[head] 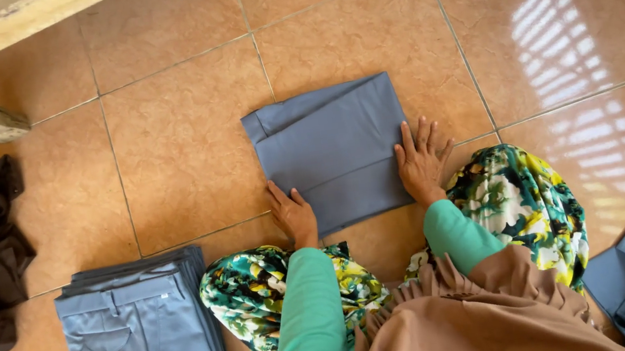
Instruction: The person sits on a tiled floor and folds multiple pairs of gray trousers by hand. Each pair is laid flat, legs aligned, then folded in half and again into a compact rectangle before being stacked with previously folded pairs.
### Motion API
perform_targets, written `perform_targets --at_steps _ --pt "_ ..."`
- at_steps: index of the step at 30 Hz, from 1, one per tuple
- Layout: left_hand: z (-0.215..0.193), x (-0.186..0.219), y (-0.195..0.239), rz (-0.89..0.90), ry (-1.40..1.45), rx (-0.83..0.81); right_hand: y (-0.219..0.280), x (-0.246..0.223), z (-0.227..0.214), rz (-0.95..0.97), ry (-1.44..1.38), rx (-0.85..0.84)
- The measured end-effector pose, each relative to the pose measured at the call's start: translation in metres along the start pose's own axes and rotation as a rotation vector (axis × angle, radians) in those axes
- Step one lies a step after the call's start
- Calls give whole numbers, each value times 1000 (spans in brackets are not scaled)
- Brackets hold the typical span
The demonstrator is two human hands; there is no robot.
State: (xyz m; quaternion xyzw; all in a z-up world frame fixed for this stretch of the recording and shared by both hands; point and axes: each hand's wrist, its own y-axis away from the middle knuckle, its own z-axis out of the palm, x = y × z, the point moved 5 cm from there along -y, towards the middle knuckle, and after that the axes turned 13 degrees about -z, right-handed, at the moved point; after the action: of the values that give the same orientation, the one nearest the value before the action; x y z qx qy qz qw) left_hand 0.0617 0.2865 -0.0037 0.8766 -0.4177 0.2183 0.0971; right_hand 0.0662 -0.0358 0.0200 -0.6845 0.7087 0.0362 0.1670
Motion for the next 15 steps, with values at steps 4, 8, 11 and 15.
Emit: perform_targets --at_steps 4,8,11,15 --pt "26 -40 -8 -119 8 -163 28 -27 -2 -79 -51 -83" --pt "77 -83 -19 -351 -60 -399 52 -37 2 -84 -118 -393" --pt "66 -78 -20 -430 134 -561 60 -27 3 -156 -134 -529" --pt "-17 -34 14 -673 508 -855 65 -26 2 -227 -77 -635"
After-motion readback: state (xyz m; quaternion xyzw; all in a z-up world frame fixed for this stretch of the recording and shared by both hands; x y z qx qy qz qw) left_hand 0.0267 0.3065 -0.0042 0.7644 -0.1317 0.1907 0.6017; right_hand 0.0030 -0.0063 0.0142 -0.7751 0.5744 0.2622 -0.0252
